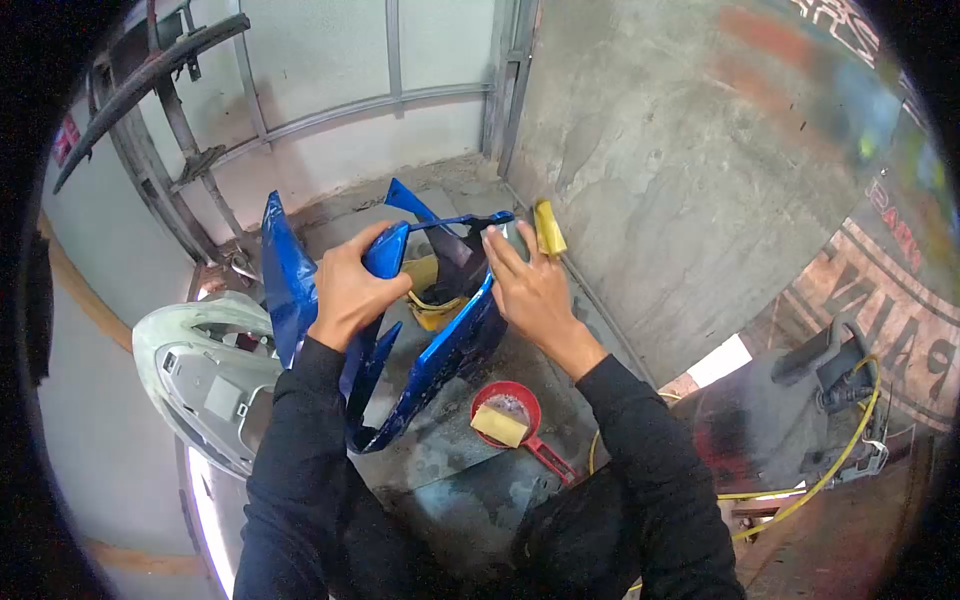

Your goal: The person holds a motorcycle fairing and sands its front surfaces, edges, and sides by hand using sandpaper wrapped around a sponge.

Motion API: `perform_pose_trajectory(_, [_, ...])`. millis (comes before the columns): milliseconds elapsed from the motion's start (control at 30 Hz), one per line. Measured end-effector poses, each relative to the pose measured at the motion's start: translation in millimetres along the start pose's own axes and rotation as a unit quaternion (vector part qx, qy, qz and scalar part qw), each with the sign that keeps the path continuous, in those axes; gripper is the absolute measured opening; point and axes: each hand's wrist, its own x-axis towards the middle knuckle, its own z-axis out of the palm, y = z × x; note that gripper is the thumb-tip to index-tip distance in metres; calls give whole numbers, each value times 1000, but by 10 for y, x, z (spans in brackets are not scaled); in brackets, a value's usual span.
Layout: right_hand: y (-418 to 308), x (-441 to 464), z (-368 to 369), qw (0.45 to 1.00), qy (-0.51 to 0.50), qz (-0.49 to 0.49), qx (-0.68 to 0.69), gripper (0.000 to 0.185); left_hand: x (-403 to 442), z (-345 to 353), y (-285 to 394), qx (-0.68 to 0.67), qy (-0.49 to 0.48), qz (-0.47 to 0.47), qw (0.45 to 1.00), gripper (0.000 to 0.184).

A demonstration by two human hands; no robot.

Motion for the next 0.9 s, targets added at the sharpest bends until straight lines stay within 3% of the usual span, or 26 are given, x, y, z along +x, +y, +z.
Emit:
perform_pose_trajectory(333, [100, -191, -75, 997, -27, -75, 4, 62, 57, -77, -1, 15, -23, -1, 1000, 67])
perform_pose_trajectory(533, [210, -33, -122, 999, -20, -49, -12, 59, 41, -34, -17, 12, -32, 27, 999, 67])
perform_pose_trajectory(600, [173, -102, -130, 996, -19, -83, -24, 61, 57, -60, -5, 11, -35, 28, 999, 67])
perform_pose_trajectory(700, [195, -59, -82, 998, -30, -44, 29, 59, 45, -74, 6, 1, -42, 23, 999, 67])
perform_pose_trajectory(900, [200, -105, -149, 994, -34, -100, -12, 55, 80, -76, -27, 2, -43, 23, 999, 67])
